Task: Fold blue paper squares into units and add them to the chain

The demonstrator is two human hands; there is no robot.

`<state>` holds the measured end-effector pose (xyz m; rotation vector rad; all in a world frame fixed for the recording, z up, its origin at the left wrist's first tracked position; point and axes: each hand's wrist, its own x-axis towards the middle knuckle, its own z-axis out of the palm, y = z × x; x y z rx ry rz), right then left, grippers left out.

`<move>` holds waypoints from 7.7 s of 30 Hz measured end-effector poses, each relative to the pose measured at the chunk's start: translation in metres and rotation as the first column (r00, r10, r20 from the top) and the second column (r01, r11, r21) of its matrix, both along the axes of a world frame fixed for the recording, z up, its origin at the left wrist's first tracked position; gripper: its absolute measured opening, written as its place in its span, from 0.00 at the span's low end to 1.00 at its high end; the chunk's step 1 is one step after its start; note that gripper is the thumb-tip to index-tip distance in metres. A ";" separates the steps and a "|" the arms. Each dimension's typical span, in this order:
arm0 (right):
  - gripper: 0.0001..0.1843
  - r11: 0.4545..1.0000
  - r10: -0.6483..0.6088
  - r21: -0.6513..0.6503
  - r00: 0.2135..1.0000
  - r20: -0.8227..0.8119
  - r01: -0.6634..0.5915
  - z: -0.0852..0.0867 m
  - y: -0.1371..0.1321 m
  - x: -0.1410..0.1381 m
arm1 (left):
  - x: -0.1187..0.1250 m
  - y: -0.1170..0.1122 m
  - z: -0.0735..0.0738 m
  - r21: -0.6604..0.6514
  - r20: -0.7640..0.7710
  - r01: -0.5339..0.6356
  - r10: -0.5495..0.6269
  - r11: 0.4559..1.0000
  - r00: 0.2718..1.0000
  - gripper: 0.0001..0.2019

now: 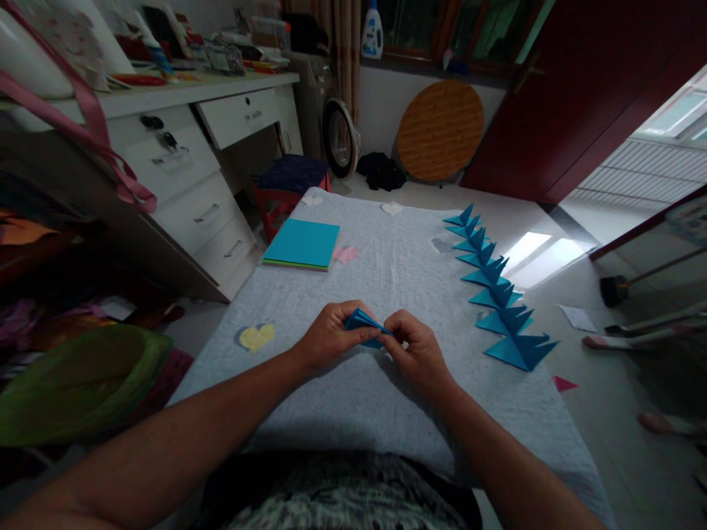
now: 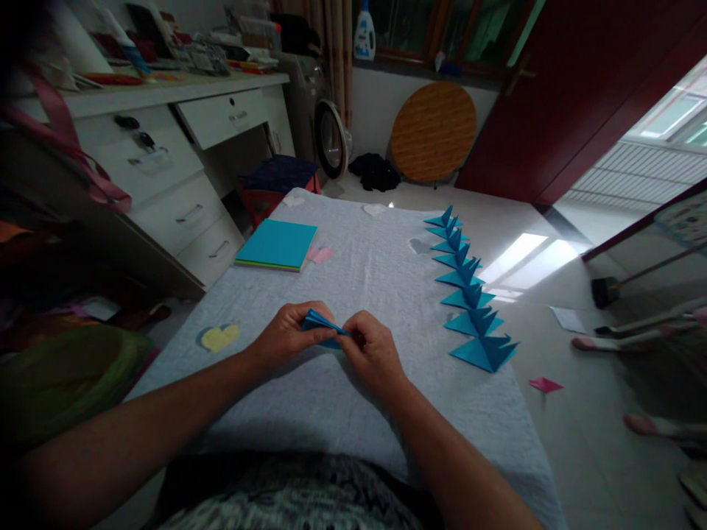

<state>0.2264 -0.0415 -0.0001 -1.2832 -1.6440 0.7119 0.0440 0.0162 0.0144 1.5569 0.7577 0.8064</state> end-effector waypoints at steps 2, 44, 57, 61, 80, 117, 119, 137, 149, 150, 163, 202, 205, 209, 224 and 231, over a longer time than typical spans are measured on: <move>0.05 0.999 0.028 -0.024 1.000 0.011 -0.028 0.001 0.000 0.001 | -0.001 0.000 0.001 0.010 0.009 0.002 -0.002 1.000 1.000 0.11; 0.12 0.982 0.078 -0.166 0.992 -0.102 -0.094 0.008 0.000 0.006 | -0.003 0.003 -0.007 -0.063 -0.079 0.091 -0.096 0.994 0.992 0.13; 0.18 0.877 -0.012 -0.372 0.759 -0.651 -0.305 0.002 0.002 0.002 | -0.004 0.006 -0.005 -0.342 0.342 0.230 -0.107 0.911 0.933 0.30; 0.20 0.786 0.001 -0.401 0.649 -0.761 -0.471 0.003 0.003 0.002 | -0.002 0.007 -0.004 -0.391 0.448 0.269 -0.074 0.880 0.891 0.25; 0.13 0.988 -0.088 -0.157 0.836 -0.541 0.003 -0.002 0.003 0.004 | 0.003 0.009 -0.008 -0.184 0.078 0.021 -0.007 0.983 0.997 0.13; 0.12 0.991 -0.122 0.008 0.943 -0.308 0.131 -0.008 0.000 0.000 | 0.000 0.003 -0.005 0.512 -0.103 0.017 0.042 0.859 0.994 0.06; 0.13 0.992 -0.118 0.008 0.947 -0.298 0.126 -0.007 0.000 0.000 | 0.000 0.003 -0.005 0.508 -0.104 0.013 0.046 0.861 0.994 0.07; 0.10 0.968 -0.133 0.200 0.985 -0.107 0.153 0.001 -0.001 0.001 | -0.005 0.004 -0.012 0.691 -0.072 -0.118 0.231 0.713 0.970 0.11; 0.13 0.939 -0.238 0.181 0.934 -0.268 0.291 -0.013 0.001 0.000 | -0.003 -0.002 -0.012 0.767 -0.109 -0.088 0.264 0.635 0.958 0.10; 0.12 0.940 -0.238 0.176 0.934 -0.268 0.291 -0.013 0.001 0.000 | -0.003 -0.002 -0.013 0.770 -0.111 -0.088 0.268 0.633 0.957 0.10; 0.10 0.941 -0.212 0.229 0.963 -0.167 0.247 -0.008 -0.003 0.001 | -0.002 -0.001 -0.013 0.735 -0.206 -0.027 0.261 0.678 0.943 0.15; 0.16 0.902 -0.115 0.431 0.977 0.180 0.027 0.001 -0.005 -0.001 | 0.002 0.000 -0.006 0.435 -0.040 -0.052 0.077 0.899 0.996 0.03; 0.14 0.895 -0.120 0.445 0.978 0.172 0.032 0.003 -0.005 -0.001 | 0.002 -0.002 -0.005 0.435 -0.057 -0.054 0.087 0.899 0.995 0.04; 0.14 0.890 -0.082 0.457 0.982 0.173 -0.006 0.005 -0.005 0.000 | 0.001 -0.004 -0.007 0.419 -0.066 -0.070 0.107 0.905 0.992 0.09; 0.08 0.899 -0.150 0.430 0.980 0.130 0.081 0.003 -0.005 -0.002 | 0.001 -0.001 -0.007 0.527 -0.069 -0.032 0.081 0.849 0.994 0.04; 0.09 0.889 -0.147 0.456 0.971 0.189 0.046 0.004 -0.007 -0.002 | 0.001 -0.001 -0.008 0.572 -0.107 -0.027 0.107 0.820 0.988 0.04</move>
